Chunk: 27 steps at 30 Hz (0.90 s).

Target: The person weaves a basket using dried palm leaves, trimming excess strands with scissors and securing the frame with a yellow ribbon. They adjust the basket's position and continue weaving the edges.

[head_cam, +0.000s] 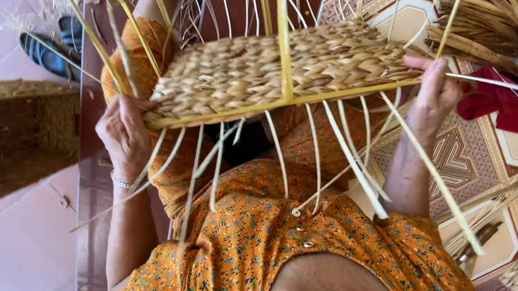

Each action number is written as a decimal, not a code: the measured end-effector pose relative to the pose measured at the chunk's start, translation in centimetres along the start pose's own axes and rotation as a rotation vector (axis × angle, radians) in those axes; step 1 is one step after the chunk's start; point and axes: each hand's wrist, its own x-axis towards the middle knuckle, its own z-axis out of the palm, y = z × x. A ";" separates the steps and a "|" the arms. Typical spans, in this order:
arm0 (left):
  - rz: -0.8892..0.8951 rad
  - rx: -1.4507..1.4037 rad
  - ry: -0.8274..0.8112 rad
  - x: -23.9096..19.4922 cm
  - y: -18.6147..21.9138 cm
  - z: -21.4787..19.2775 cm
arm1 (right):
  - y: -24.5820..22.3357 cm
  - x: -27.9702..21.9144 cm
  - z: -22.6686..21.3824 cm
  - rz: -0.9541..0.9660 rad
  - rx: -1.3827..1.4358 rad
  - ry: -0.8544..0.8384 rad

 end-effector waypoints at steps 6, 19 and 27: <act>0.125 -0.089 -0.124 1.5 1.2 -1.3 | -0.7 -1.7 -1.9 0.055 -0.272 0.178; 0.557 0.649 0.117 9.1 -14.3 3.7 | -1.2 8.4 2.1 0.185 -0.258 0.041; -0.247 -0.440 -0.106 9.2 -10.1 1.5 | -4.1 7.1 4.6 0.220 0.149 -0.122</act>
